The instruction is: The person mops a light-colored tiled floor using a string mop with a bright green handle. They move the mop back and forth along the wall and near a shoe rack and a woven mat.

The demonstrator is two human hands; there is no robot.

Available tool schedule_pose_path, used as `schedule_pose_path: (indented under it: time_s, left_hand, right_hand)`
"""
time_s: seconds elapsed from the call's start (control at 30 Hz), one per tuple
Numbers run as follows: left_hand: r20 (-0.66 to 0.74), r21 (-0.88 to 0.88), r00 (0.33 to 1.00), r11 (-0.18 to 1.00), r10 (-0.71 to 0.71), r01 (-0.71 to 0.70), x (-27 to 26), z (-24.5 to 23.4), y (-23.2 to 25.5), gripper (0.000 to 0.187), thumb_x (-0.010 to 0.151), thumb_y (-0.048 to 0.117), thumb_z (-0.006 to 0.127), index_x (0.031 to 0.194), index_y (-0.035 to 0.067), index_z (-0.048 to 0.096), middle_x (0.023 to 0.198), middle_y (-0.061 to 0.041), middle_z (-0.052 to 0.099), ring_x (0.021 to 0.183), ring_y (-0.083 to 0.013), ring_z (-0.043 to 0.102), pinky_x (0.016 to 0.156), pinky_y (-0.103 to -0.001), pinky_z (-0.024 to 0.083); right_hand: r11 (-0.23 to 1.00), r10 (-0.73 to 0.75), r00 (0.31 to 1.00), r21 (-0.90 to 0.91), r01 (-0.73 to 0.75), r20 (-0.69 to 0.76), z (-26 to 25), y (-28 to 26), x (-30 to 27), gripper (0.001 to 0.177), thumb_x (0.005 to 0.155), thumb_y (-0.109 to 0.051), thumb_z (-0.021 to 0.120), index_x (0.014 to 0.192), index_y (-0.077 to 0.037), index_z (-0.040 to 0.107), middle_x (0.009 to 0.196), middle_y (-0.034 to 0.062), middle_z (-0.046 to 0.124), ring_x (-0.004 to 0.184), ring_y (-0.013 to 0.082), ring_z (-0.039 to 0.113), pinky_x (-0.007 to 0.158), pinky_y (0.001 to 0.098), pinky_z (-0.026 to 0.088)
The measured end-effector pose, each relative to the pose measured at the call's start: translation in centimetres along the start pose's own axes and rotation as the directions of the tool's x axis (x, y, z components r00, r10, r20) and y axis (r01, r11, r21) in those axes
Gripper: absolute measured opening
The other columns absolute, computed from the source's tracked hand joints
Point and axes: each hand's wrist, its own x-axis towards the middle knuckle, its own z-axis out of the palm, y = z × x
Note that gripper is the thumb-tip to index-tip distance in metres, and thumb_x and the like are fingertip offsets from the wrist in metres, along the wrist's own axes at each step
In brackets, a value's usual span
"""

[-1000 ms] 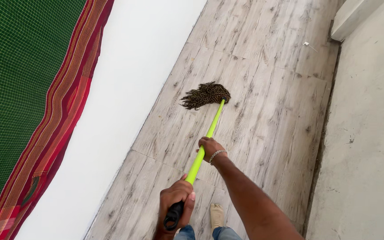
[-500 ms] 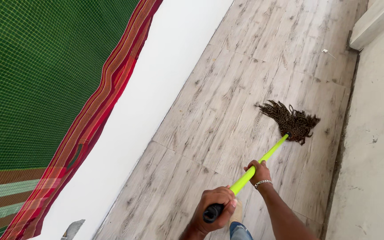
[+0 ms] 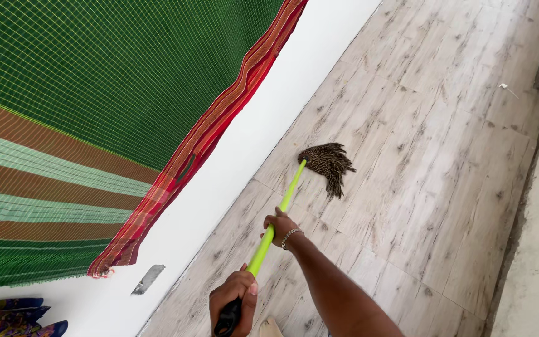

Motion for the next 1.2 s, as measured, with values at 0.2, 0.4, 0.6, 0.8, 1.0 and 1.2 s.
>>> schedule_pose_path:
  time_s: [0.2, 0.4, 0.6, 0.8, 1.0, 1.2]
  left_hand:
    - [0.077, 0.019, 0.997, 1.0, 0.023, -0.025, 3.1, -1.5, 0.7, 0.026, 0.089, -0.001, 0.064, 0.068, 0.002, 0.05, 0.069, -0.009, 0.063, 0.068, -0.0221, 0.066, 0.108, -0.051, 0.049]
    - [0.261, -0.004, 0.955, 0.99, 0.139, -0.143, 7.1, 3.0, 3.0, 0.025, 0.087, -0.001, 0.068, 0.07, 0.002, 0.05, 0.067, -0.01, 0.058, 0.063, -0.0247, 0.061, 0.109, -0.052, 0.049]
    - [0.229, -0.078, 0.919, 0.947, 0.322, -0.312, 12.9, 4.7, 3.8, 0.028, 0.091, 0.002, 0.067, 0.072, 0.002, 0.046, 0.069, -0.009, 0.059, 0.065, -0.0245, 0.06, 0.105, -0.051, 0.055]
    - [0.325, -0.157, 0.877, 0.934, 0.354, -0.32, 14.9, 6.1, 2.1, 0.031, 0.09, 0.002, 0.069, 0.068, 0.004, 0.046, 0.065, -0.008, 0.053, 0.06, -0.0267, 0.056, 0.089, -0.045, 0.061]
    - [0.437, -0.168, 0.791, 0.903, 0.428, -0.396, 19.0, 6.6, -3.6, 0.034, 0.087, 0.003, 0.071, 0.067, 0.005, 0.044, 0.063, -0.011, 0.046, 0.062, -0.0323, 0.05, 0.085, -0.045, 0.057]
    - [0.365, -0.157, 0.839, 0.915, 0.403, -0.371, 30.0, 4.5, -7.4, 0.036, 0.087, 0.0, 0.069, 0.066, 0.003, 0.04, 0.061, -0.012, 0.045, 0.057, -0.031, 0.046, 0.073, -0.044, 0.05]
  right_hand:
    - [0.979, -0.016, 0.994, 0.2, 0.037, -0.105, 0.0, -7.1, -2.8, 0.041, 0.08, -0.033, 0.083, 0.11, -0.017, 0.06, 0.151, 0.0246, 0.046, 0.131, 0.0427, 0.054, 0.1, 0.0451, 0.053]
    - [0.992, -0.094, 0.993, 0.073, 0.099, -0.07, -6.6, -3.4, -3.0, 0.04, 0.082, -0.031, 0.08, 0.115, -0.018, 0.061, 0.133, 0.0205, 0.063, 0.133, 0.0366, 0.056, 0.099, 0.0444, 0.052]
    - [0.968, -0.113, 0.965, 0.193, 0.16, -0.235, -10.2, -4.8, -1.2, 0.024, 0.08, -0.021, 0.075, 0.1, -0.012, 0.065, 0.134, 0.0177, 0.064, 0.117, 0.0377, 0.065, 0.092, 0.0419, 0.056]
    - [0.96, -0.018, 0.958, 0.262, 0.096, -0.288, -11.0, -4.3, -0.7, 0.009, 0.081, -0.014, 0.071, 0.09, -0.012, 0.069, 0.139, 0.0108, 0.065, 0.119, 0.0363, 0.066, 0.089, 0.0419, 0.057]
    - [0.946, 0.284, 0.947, 0.207, -0.251, -0.149, -12.9, -4.3, 3.5, 0.028, 0.09, -0.026, 0.07, 0.116, -0.023, 0.063, 0.154, 0.0032, 0.05, 0.117, 0.0348, 0.064, 0.092, 0.0435, 0.053]
    - [0.986, 0.025, 0.945, 0.162, 0.029, -0.325, -17.4, -7.3, 11.4, 0.038, 0.082, -0.022, 0.072, 0.119, -0.018, 0.064, 0.144, 0.01, 0.051, 0.11, 0.0345, 0.069, 0.089, 0.0414, 0.057]
